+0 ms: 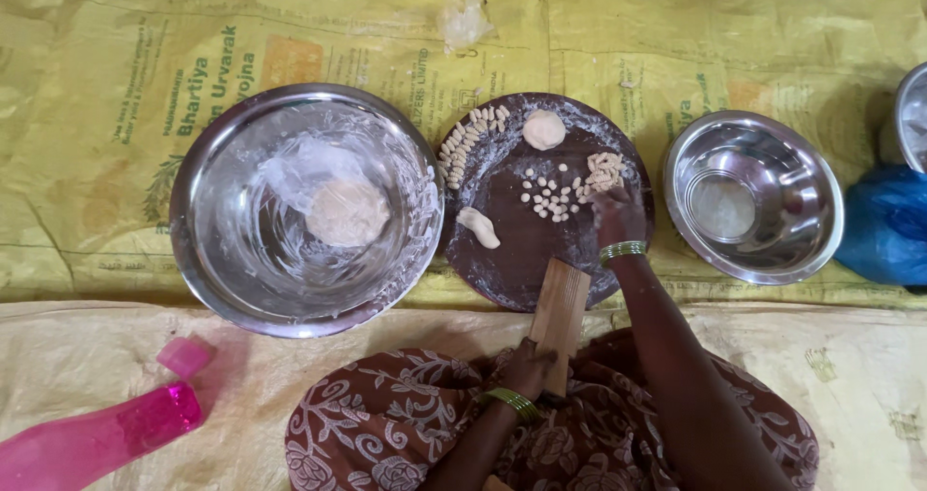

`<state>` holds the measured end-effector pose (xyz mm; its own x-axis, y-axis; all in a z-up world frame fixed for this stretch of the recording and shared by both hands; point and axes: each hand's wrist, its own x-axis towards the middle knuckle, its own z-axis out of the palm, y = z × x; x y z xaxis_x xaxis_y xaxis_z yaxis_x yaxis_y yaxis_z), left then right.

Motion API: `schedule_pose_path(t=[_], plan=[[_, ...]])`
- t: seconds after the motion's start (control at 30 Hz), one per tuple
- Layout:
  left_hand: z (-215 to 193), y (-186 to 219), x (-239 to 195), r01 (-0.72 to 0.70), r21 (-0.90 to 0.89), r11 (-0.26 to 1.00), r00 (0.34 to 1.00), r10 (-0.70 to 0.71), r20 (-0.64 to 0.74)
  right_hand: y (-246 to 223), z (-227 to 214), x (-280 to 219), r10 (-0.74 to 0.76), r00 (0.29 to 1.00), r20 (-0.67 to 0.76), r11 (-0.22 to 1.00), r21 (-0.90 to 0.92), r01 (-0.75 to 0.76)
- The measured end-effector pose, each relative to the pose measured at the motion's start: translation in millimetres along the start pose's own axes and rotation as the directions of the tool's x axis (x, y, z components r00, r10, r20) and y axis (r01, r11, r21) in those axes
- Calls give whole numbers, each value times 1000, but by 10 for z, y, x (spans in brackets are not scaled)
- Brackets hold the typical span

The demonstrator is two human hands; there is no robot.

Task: The person sits on the floor and uses a wooden tool to press and shape small pieces of dough on a round board. They repeatedly pick up dough pieces, flatten them, and place them back on the board.

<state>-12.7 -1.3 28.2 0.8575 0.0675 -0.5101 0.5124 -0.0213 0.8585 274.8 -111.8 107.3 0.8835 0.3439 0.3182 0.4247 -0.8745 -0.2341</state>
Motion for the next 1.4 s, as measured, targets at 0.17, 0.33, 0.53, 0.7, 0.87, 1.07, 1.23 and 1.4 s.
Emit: schedule_pose_path(t=[0.17, 0.33, 0.53, 0.7, 0.87, 1.07, 1.23, 1.4], plan=[[28, -28, 20, 78, -349, 934, 996, -59, 64, -121, 169, 100, -75, 995, 68, 981, -177, 86], [11, -34, 1, 32, -312, 950, 999, -25, 26, 12, 333, 78, -62, 992, 114, 959, -268, 90], [-38, 1, 39, 76, -95, 993, 997, -75, 14, 163, 386, -311, 282, 959, -4, 948, 154, -278], [-29, -56, 77, 123, -81, 989, 992, -123, 10, 267, 221, -986, 407, 908, 100, 791, 459, -405], [35, -195, 152, 83, -384, 920, 997, -75, 36, 107, 53, -1326, 581, 719, 383, 382, 651, -656], [90, -387, 255, 53, -526, 849, 998, -56, 11, -87, -184, -1346, 180, 766, 617, 403, 664, -629], [67, -448, 292, -8, -390, 921, 999, -10, -43, -249, -259, -1352, 99, 816, 570, 673, 566, -477], [32, -364, 233, 25, -346, 938, 998, -43, -44, -352, -325, -1380, 198, 828, 525, 783, 423, -456]])
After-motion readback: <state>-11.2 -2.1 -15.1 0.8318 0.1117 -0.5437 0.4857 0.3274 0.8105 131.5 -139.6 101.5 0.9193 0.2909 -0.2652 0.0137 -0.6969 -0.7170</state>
